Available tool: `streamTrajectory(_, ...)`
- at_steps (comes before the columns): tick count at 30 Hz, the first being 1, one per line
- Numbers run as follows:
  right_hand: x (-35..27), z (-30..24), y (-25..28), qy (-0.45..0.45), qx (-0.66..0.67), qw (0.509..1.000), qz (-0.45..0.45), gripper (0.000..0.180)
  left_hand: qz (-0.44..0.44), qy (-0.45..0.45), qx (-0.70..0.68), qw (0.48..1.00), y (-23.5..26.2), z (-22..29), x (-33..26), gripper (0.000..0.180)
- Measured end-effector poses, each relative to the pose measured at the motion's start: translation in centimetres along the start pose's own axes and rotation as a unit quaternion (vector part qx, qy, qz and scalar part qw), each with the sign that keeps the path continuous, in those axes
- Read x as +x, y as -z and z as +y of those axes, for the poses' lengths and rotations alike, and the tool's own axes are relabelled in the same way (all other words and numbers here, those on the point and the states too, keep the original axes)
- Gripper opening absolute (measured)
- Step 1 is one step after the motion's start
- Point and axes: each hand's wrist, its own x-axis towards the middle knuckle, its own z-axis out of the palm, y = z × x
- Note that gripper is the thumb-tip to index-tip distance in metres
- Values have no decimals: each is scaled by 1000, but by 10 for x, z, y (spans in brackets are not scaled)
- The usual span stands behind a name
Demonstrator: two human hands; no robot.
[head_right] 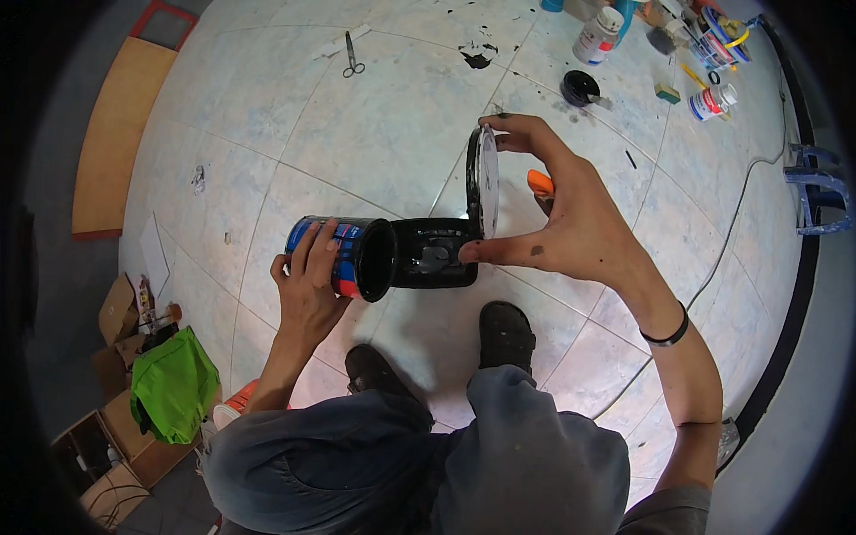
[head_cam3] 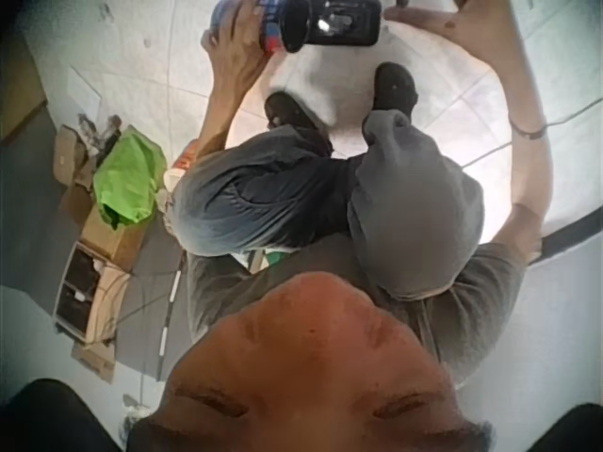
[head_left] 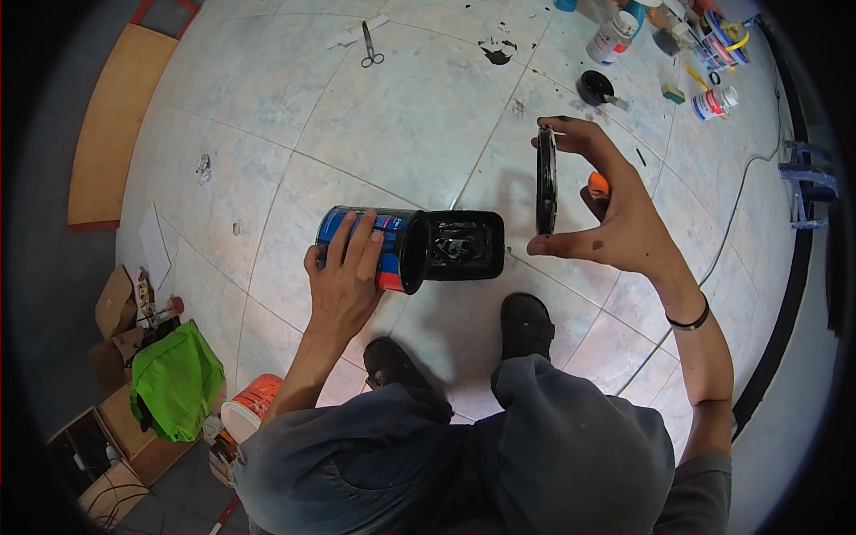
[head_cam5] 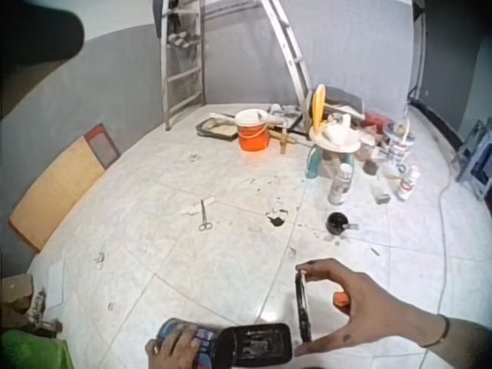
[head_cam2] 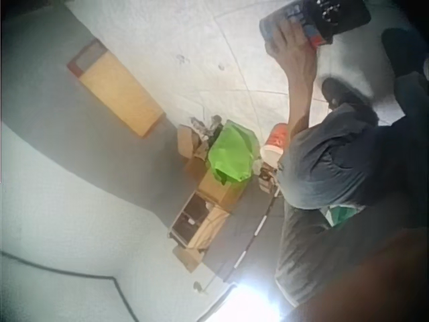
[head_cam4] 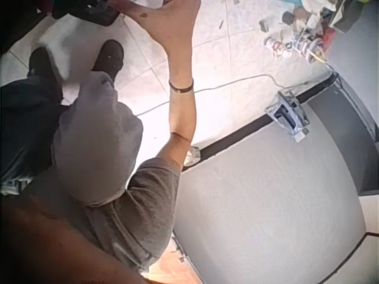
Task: The person paints window and door frames using a brush and black paint, mixes paint in a small container, and opens a paint can.
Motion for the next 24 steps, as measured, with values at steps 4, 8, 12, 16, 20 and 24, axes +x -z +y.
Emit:
streamTrajectory(4, -7, 8, 7, -18, -2, 1000, 8, 114, -8, -16, 38, 999, -5, 4, -4, 93)
streamTrajectory(8, -11, 17, 10, 2, -3, 1000, 21, 113, -14, -46, 88, 995, -2, 8, -1, 59)
streamTrajectory(12, -12, 16, 8, -1, -12, 1000, 24, 113, 5, -64, 85, 994, -6, 9, -3, 54)
streamTrajectory(16, -13, 18, 7, 20, 1, 1000, 22, 111, -5, -67, 94, 993, -5, 11, -3, 54)
streamTrajectory(20, -15, 19, 8, 19, -3, 1000, 21, 111, -17, -67, 108, 992, -4, 12, -2, 54)
streamTrajectory(24, -15, 14, 8, -3, 5, 1000, 18, 112, -7, -85, 120, 989, -3, 12, -2, 54)
